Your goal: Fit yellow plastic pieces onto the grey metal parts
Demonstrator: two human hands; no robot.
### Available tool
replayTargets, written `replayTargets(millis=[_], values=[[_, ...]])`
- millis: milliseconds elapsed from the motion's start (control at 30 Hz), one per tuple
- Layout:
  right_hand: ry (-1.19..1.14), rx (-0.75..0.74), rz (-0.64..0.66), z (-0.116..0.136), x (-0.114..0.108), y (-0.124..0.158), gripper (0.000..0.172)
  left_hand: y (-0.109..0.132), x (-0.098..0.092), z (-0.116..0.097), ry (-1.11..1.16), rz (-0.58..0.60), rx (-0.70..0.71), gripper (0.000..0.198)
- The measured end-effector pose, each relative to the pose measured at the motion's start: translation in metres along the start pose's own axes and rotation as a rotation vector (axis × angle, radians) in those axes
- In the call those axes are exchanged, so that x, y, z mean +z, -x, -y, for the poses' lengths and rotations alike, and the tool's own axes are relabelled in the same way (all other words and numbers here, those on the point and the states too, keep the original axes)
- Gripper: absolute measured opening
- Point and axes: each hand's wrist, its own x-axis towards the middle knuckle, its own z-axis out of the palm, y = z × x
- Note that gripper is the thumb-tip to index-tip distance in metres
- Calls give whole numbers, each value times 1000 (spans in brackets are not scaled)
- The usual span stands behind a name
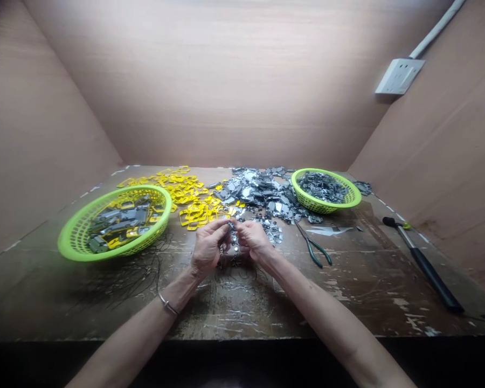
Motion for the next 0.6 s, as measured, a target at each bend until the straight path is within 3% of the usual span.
replayTargets(millis=[67, 167, 300, 433, 600], values=[[284, -147, -110, 7, -6, -10, 32, -4, -4, -1, 2, -64, -9, 25], [859, -445, -282, 17, -21, -28, 17, -9, -10, -4, -3, -165, -53, 21], [1402, -455, -198, 16, -34, -47, 16, -12, -13, -6, -23, -242, -103, 17], [1499, -460, -163, 10, -33, -49, 15, -13, -13, -4, -45, -210, -174, 14], [1374, -579, -92, 22, -24, -23, 18, -12, -11, -3, -153, -176, -320, 9]])
